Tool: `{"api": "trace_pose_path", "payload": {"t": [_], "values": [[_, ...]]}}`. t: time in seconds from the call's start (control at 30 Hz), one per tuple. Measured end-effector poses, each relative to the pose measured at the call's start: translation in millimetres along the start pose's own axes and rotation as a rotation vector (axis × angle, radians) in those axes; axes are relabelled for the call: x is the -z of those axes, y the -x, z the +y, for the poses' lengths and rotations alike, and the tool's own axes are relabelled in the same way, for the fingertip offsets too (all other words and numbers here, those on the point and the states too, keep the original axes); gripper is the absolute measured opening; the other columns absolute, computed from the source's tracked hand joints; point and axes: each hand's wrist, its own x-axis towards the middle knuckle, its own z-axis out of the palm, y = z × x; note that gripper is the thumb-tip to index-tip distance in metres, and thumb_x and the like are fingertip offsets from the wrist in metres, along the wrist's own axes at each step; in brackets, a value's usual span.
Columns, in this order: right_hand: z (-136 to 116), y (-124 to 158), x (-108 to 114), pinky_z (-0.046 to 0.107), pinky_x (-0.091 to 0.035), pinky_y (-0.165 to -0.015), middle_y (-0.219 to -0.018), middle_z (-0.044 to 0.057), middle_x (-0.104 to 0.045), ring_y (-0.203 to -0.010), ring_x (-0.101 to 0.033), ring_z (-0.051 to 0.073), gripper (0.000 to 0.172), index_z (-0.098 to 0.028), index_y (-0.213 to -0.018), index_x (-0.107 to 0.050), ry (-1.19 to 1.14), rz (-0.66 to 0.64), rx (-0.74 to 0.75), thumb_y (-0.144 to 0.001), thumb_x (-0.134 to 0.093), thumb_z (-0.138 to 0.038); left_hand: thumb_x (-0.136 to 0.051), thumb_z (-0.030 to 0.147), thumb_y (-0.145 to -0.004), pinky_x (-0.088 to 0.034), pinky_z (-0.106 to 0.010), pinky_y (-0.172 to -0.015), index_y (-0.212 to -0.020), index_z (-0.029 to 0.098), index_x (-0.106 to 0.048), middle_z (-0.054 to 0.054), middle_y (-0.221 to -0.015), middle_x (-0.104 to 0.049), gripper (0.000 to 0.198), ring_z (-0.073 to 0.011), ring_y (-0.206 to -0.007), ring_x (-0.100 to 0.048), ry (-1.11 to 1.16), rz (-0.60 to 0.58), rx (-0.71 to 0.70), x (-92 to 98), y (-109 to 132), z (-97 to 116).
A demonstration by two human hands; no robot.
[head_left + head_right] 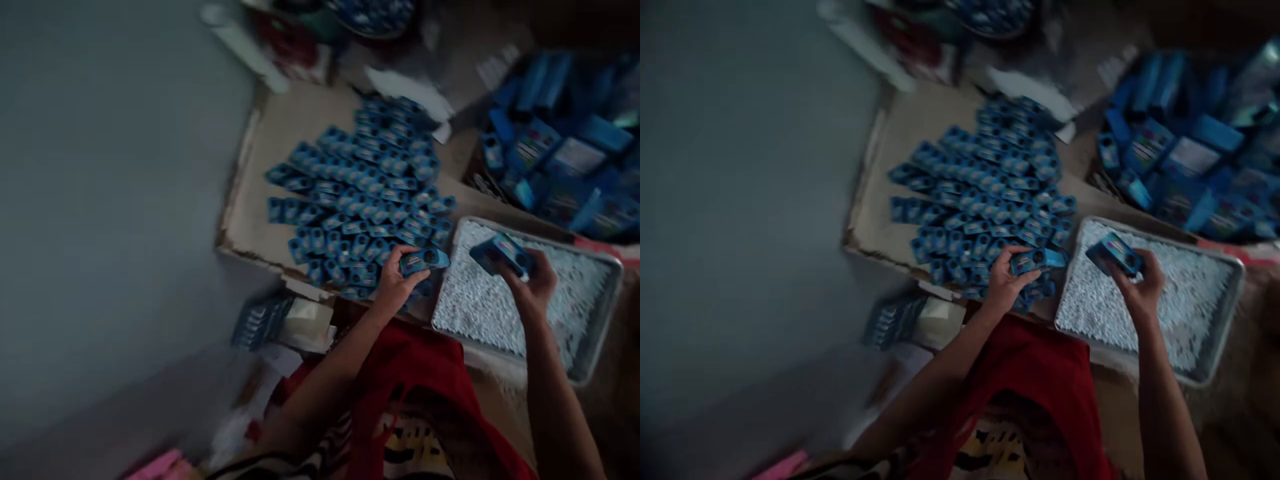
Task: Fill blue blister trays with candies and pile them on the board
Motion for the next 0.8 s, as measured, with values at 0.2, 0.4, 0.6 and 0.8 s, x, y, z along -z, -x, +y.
{"api": "trace_pose_path", "payload": {"t": [0.2,0.4,0.6,0.8], "values": [[-146.1,-29.4,-99.8,0.045,-0.06,-0.071,-0.094,0.005,-0.079,-0.078,-0.072,0.029,0.045,-0.033,-0.111,-0.075,-0.121,-0.39,0.27,-0.079,-0.086,-0.061,-0.087,0.032,-0.077,-0.062,-0.038,-0.099,-0.123,0.024,-0.073,-0.004,-0.112,-0.077,0.048,-0.0238,-0.102,-0.075,-0.186,0.715,-0.14,163.2,-20.6,10.7],[-277.7,-26.7,-287.5,0.037,-0.059,-0.076,-0.087,0.002,-0.079,-0.079,-0.075,0.026,0.038,-0.031,-0.12,-0.072,-0.145,-0.786,0.532,-0.086,-0.078,-0.046,-0.08,0.022,-0.076,-0.057,-0.042,-0.108,-0.116,0.021,-0.072,-0.007,-0.116,-0.077,0.041,-0.0257,-0.111,-0.073,-0.384,1.123,-0.211,319.8,-53.3,-31.6],[-364.3,-33.5,-454.4,0.039,-0.055,-0.088,-0.104,0.01,-0.08,-0.096,-0.076,0.03,0.04,-0.019,-0.133,-0.064,0.079,-0.846,0.791,-0.096,-0.068,-0.034,-0.078,0.021,-0.073,-0.055,-0.041,-0.11,-0.115,0.021,-0.073,-0.008,-0.118,-0.078,0.042,-0.0258,-0.115,-0.072,-0.251,1.145,-0.194,379.9,-88.0,-74.3],[-394.3,-43.2,-556.9,0.055,-0.046,-0.113,-0.127,0.024,-0.076,-0.127,-0.067,0.039,0.044,-0.009,-0.138,-0.063,0.509,-1.04,1.12,-0.094,-0.07,-0.016,-0.086,0.031,-0.077,-0.06,-0.041,-0.099,-0.113,0.02,-0.073,-0.004,-0.106,-0.077,0.039,-0.024,-0.101,-0.074,-0.044,1.048,-0.058,372.8,-99.1,-100.6]]}}
